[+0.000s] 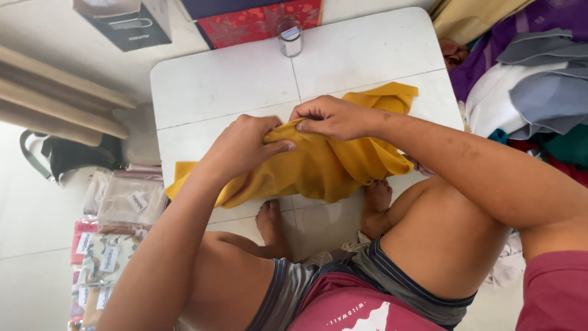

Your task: Folding hijabs and placing them into individual plastic packaging sleeves.

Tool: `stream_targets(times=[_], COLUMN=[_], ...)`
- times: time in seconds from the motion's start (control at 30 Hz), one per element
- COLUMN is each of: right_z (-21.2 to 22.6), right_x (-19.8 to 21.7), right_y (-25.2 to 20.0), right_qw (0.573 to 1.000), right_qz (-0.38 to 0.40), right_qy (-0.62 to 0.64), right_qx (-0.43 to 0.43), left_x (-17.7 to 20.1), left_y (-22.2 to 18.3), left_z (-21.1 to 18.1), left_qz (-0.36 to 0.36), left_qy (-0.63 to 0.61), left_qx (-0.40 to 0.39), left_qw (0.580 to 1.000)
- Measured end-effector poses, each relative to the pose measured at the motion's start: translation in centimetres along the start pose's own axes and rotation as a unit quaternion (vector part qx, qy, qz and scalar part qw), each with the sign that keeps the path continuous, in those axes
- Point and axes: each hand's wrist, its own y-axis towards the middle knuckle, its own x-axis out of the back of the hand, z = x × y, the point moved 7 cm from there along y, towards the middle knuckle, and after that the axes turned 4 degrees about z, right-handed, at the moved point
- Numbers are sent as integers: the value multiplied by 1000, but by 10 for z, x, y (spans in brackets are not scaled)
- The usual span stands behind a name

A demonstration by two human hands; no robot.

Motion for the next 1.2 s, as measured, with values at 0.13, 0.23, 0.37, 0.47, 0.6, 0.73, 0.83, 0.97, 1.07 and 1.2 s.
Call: stream_targets(times=[0.13,0.23,0.37,0.47,0.6,0.73,0.83,0.97,1.07,1.2], right_z=[5,-11,4,-21,-82,-88,-88,-108,-111,-113], right_x=[4,19,20,7,-4,1,20,42,58,65], right_y=[-8,-10,-21,-17,-19,-34,-52,-73,-87,-90], right_qw=[998,969,924,940,961,964,953,943,904,909], right_qz=[-64,-175,-215,-111,-15,72,95,100,67,-4], right_qy=[-26,-172,-313,-315,-238,-156,-112,-88,-230,-215], right_qx=[11,36,40,-68,-139,-205,-265,-305,-354,-358], left_x=[4,10,20,25,30,40,48,60,65,77], left_y=[2,0,-5,-10,-20,-34,-46,-60,-70,-79], left_z=[0,5,11,15,14,22,34,41,42,57], left_qz=[4,-22,-40,-61,-58,-50,-57,-60,-60,-107], left_qy=[32,16,17,29,53,89,75,64,29,49], left_qx=[9,8,21,29,33,66,96,125,205,223], left_qw=[999,1000,999,997,996,993,991,988,976,968])
